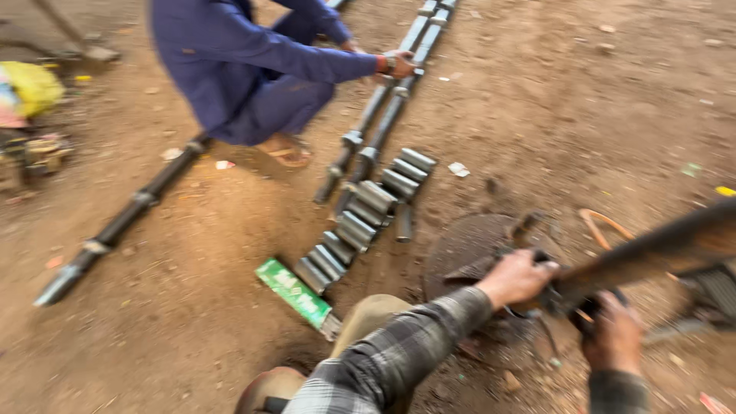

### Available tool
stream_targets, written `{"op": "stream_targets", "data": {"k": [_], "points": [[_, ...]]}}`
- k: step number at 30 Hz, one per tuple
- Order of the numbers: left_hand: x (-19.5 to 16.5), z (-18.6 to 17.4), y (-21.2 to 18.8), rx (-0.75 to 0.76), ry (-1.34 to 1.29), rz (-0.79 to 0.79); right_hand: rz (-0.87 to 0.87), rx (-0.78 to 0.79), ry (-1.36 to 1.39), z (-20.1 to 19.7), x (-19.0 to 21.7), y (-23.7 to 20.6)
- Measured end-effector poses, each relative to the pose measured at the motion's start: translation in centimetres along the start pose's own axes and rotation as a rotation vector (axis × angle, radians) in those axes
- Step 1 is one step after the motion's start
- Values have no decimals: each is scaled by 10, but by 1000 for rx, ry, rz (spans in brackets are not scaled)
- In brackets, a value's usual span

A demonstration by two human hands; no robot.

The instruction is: The person welds metal pipe sections together using a welding torch. They hold the pipe steady with one hand while applying the torch with the other, creating sparks. Another person in the background also works on similar pipe sections.

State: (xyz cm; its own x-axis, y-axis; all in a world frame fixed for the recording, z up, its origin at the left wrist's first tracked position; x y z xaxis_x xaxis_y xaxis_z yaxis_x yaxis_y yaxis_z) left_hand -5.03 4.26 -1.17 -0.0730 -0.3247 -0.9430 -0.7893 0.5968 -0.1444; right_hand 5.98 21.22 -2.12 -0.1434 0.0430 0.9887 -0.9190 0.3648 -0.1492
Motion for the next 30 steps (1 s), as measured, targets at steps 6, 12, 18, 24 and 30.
{"op": "stream_targets", "data": {"k": [6,12,18,24,30], "points": [[-7,-2,-4,19,-55,-25,126,-99,305,4,4,2],[-19,-9,-10,15,-62,-49,200,-134,291,17,25,-1],[-23,-10,-13,45,-58,-89,213,-159,296,19,28,-4],[-30,-14,-14,64,-57,-104,222,-196,306,23,32,-4],[-26,-12,-13,54,-42,-104,225,-215,304,25,35,-7]]}}
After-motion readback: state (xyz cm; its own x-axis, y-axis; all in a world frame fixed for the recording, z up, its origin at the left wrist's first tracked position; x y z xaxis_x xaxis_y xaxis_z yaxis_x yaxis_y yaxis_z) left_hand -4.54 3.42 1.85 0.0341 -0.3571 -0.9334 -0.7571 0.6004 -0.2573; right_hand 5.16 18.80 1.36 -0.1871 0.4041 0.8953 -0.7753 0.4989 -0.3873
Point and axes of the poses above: each hand's wrist, its own y-axis towards the middle knuckle, its own z-axis out of the palm, x = y × z, the point moved 1 cm from there along y, towards the middle knuckle, and after that the axes turned 5 degrees about x, right-handed, at the moved point
